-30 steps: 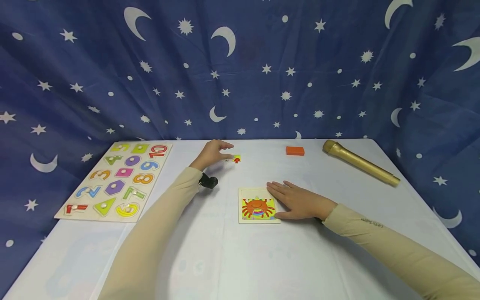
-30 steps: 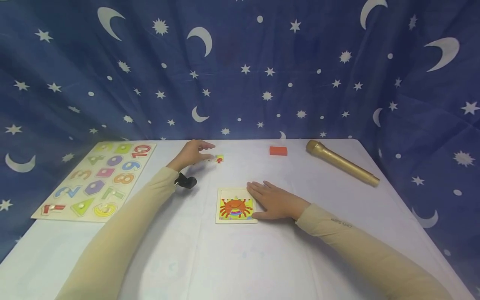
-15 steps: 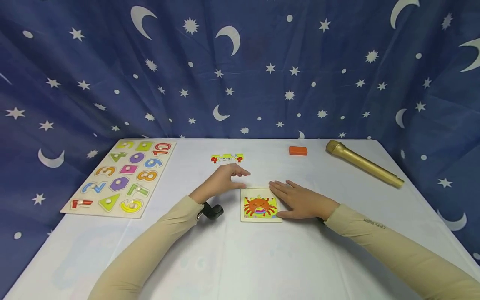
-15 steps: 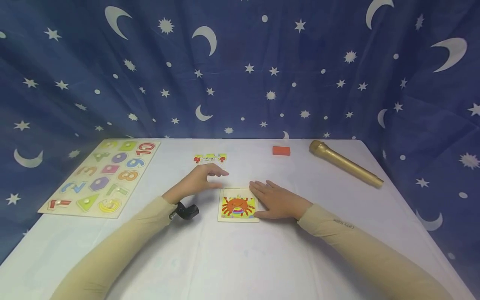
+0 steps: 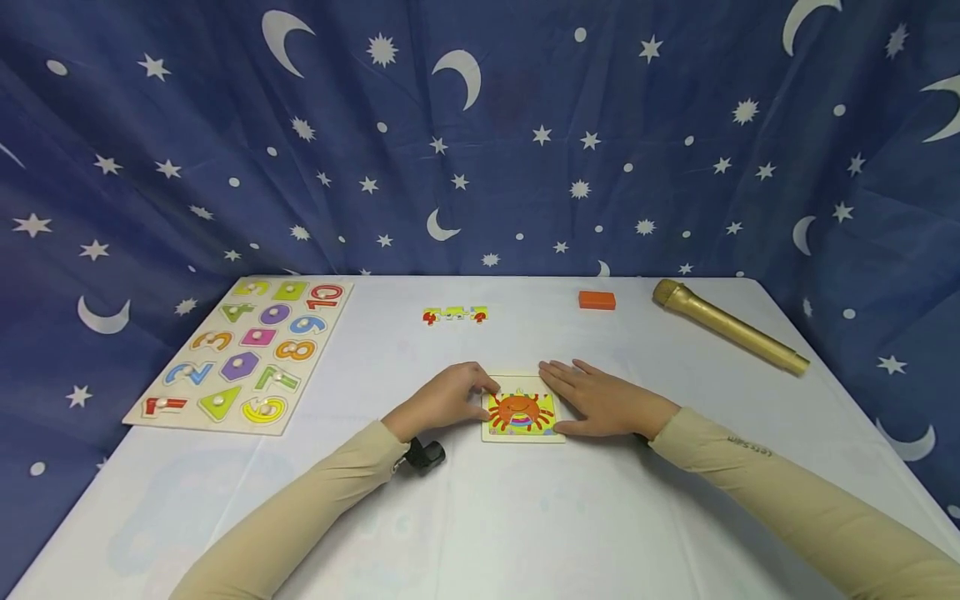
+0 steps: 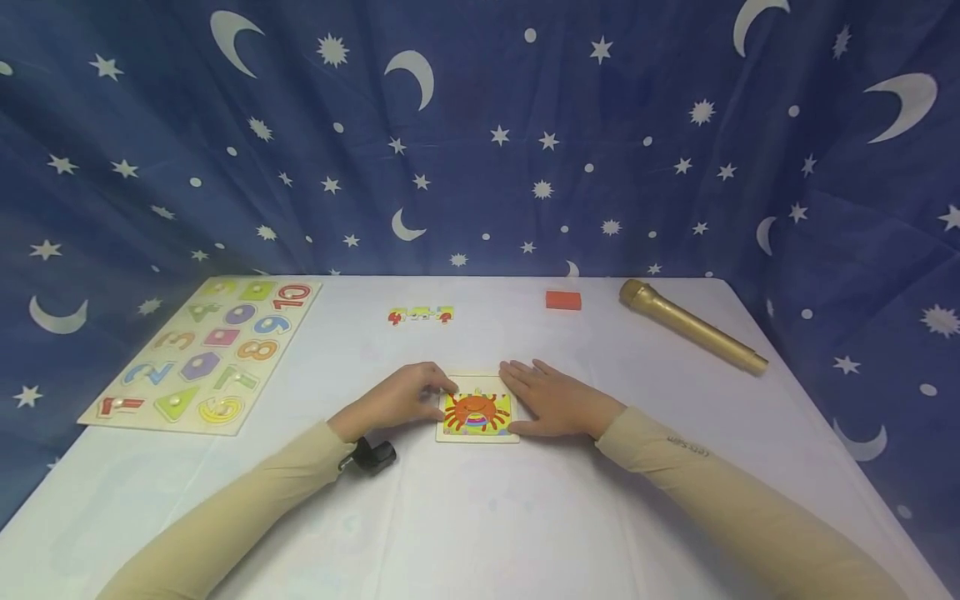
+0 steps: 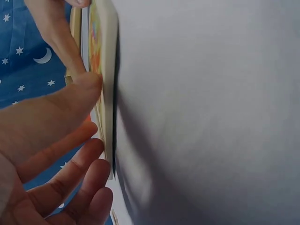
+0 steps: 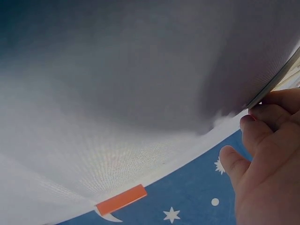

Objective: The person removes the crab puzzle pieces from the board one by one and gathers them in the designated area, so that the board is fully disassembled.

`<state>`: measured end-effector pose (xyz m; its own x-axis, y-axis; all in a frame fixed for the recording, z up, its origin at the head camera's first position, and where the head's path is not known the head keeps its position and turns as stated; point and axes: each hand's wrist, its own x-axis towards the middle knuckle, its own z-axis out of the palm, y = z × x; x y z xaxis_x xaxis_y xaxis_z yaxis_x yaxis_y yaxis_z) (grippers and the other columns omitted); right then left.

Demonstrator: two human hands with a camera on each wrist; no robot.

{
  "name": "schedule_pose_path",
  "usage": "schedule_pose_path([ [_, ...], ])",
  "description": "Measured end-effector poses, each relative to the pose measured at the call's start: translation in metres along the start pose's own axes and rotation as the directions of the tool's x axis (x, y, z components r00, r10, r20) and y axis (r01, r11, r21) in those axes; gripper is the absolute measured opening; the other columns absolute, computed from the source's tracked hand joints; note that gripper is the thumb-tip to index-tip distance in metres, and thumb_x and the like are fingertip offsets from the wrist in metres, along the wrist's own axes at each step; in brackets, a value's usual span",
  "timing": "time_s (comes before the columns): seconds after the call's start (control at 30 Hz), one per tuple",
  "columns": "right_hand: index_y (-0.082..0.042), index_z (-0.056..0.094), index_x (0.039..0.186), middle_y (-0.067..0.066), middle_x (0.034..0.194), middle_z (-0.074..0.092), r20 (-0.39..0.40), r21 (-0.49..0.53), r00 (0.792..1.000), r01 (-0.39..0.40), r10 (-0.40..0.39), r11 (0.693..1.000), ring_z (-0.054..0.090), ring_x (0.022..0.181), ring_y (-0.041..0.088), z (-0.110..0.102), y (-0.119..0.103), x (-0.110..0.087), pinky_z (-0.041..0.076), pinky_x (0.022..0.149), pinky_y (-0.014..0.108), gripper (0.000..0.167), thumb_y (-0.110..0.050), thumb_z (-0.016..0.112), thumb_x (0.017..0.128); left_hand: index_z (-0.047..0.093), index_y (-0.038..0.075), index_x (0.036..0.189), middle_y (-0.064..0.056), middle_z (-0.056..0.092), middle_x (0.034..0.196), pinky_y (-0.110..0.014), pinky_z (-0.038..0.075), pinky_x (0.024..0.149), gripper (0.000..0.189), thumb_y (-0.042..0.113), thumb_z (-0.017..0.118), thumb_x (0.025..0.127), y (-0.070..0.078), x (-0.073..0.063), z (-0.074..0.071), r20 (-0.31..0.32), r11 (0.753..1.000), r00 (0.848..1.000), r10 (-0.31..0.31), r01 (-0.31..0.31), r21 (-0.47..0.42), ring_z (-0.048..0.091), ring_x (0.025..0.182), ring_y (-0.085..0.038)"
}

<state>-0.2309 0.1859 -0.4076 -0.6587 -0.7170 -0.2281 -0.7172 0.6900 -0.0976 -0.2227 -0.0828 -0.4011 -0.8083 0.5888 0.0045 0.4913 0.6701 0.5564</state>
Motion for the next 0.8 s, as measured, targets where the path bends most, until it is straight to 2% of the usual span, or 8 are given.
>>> schedule_pose_path([
  [0.33, -0.006, 0.018, 0.150, 0.009, 0.158, 0.017, 0.003, 0.028, 1.000, -0.003, 0.003, 1.000, 0.018, 0.146, 0.026, -0.001, -0.001, 0.000, 0.017, 0.117, 0.049, 0.084, -0.056, 0.047, 0.090, 0.070, 0.006, 0.109, -0.003, 0.068, 0.101, -0.030, 0.047, 0.083, 0.036, 0.013, 0.078, 0.075, -0.003, 0.007, 0.006, 0.017, 1.000, 1.000, 0.000, 0.000, 0.020, 0.057, 0.088, -0.014],
  [0.67, -0.006, 0.018, 0.150, 0.009, 0.158, 0.016, 0.002, 0.027, 1.000, -0.005, 0.005, 1.000, 0.018, 0.145, 0.026, -0.002, -0.001, 0.000, 0.017, 0.117, 0.049, 0.084, -0.057, 0.047, 0.090, 0.067, 0.005, 0.113, -0.004, 0.068, 0.104, -0.032, 0.048, 0.086, 0.041, 0.012, 0.079, 0.074, 0.003, 0.011, 0.003, 0.042, 0.998, 0.997, -0.067, 0.066, 0.025, 0.058, 0.091, -0.017],
  [0.8, -0.005, 0.018, 0.150, 0.009, 0.158, 0.017, -0.001, 0.017, 1.000, -0.004, 0.004, 1.000, 0.019, 0.145, 0.026, -0.001, -0.001, -0.001, 0.018, 0.117, 0.049, 0.084, -0.057, 0.047, 0.090, 0.067, 0.004, 0.114, -0.005, 0.068, 0.104, -0.032, 0.048, 0.088, 0.042, 0.010, 0.079, 0.074, 0.005, 0.012, 0.003, 0.053, 0.997, 0.996, -0.072, 0.071, 0.022, 0.058, 0.092, -0.017],
])
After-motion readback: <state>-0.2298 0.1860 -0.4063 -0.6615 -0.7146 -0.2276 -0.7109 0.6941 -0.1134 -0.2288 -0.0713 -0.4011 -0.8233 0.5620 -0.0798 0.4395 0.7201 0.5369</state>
